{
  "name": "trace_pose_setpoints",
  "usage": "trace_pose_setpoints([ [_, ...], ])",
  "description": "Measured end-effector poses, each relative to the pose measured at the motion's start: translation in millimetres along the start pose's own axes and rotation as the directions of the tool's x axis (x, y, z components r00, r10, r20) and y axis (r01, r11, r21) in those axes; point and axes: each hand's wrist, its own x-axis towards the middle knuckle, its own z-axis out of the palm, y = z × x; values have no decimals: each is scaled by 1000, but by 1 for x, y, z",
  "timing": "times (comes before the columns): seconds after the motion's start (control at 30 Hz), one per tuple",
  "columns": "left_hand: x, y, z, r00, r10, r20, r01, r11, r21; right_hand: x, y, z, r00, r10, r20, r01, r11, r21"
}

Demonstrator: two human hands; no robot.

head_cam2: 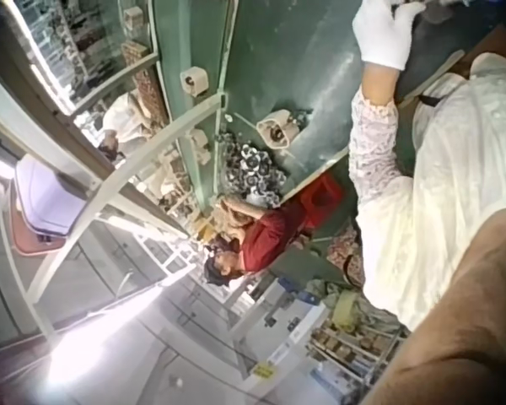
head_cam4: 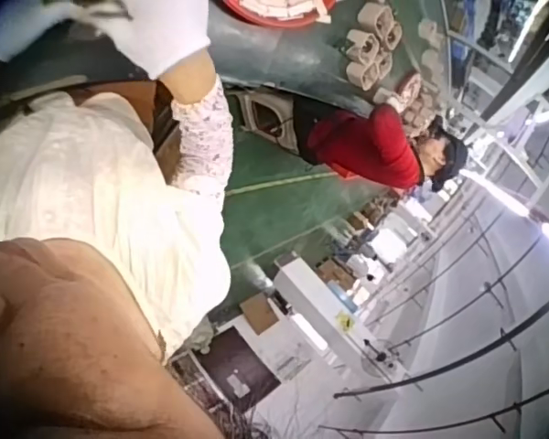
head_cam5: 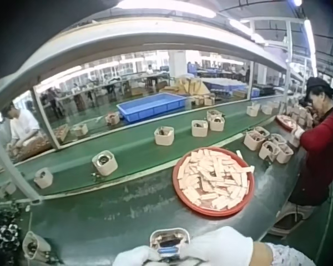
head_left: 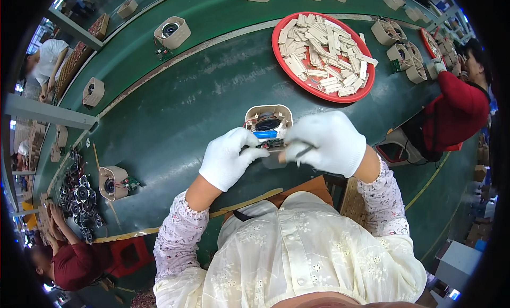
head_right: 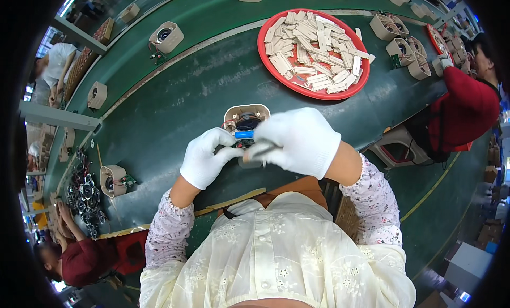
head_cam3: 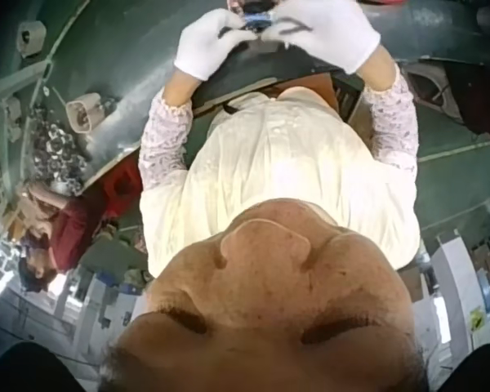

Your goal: Assembling small electronic components into plastic housings on a factory production line.

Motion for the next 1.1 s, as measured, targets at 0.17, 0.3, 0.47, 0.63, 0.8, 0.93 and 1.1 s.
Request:
trace_pose_setpoints([
  [0.17,8,6,-10,989,97,112,-111,986,124,-3,-5,29,999,-14,-48,5,985,-170],
  [0.3,-3,5,-4,1000,-16,25,18,994,-111,-13,3,37,997,-59,-41,45,955,-294],
  [0.47,-7,5,-11,888,395,234,-459,754,469,-5,7,31,990,-90,108,121,935,-333],
  [0.63,0,5,-6,885,333,325,-451,787,422,8,5,29,966,-71,248,159,920,-357],
  [0.8,-6,2,5,973,59,224,-70,997,42,-2,15,38,974,-139,178,187,938,-291],
  [0.93,-25,-8,24,981,-172,87,190,791,-581,-5,13,41,974,-163,159,196,957,-216],
  [1.1,-36,-11,25,995,-103,10,95,875,-474,-4,5,44,975,-163,152,198,948,-250],
])
